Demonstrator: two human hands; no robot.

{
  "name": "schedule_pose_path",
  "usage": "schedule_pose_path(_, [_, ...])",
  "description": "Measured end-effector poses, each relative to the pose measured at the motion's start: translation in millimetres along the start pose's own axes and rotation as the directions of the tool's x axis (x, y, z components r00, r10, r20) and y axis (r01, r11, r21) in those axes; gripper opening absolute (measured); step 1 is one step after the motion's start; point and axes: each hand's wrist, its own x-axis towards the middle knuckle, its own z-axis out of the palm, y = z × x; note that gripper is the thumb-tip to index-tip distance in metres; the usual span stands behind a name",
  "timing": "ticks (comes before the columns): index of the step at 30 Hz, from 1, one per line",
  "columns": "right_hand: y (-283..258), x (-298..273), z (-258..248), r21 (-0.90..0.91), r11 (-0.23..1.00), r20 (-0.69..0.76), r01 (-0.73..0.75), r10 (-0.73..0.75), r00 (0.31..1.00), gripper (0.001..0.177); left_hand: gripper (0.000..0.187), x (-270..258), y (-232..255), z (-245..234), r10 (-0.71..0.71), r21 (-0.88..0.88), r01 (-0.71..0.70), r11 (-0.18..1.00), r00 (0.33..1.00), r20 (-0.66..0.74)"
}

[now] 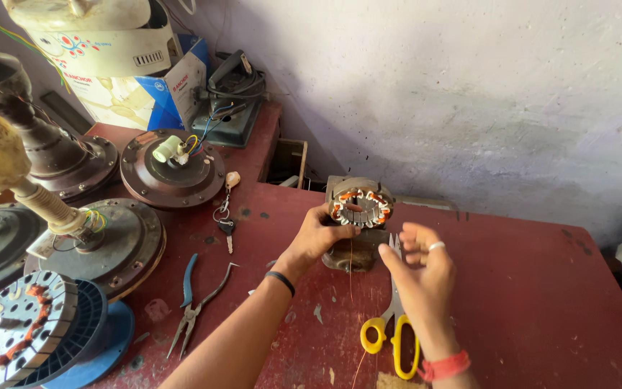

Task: The person winds copper wire around the slots of a motor stator held in a bench vise. They use a yellow-handled screwdriver to push the wire into the slots and adjust the coil, then rotate the stator to continue winding.

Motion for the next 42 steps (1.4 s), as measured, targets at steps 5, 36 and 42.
schedule_pose_path(5, [2,36,15,0.064,0.988,0.118,0.139,-0.145,0.982,0.062,0.047,-1,0,2,0.043,0.001,-0.043,0.999,0.998,-0.037])
schedule_pose_path(36, [57,87,36,0.400,0.859,0.571,-0.321,0.041,0.820,0.040,0.056,13,-6,-10,0.113,0.185,-0.115,0.976,0.993,0.025])
schedule_pose_path(42, [64,83,38,0.422,0.838,0.565,-0.347,0.056,0.824,0.044,0.054,10,-6,-10,0.265,0.340,-0.252,0.906,0.964,0.009])
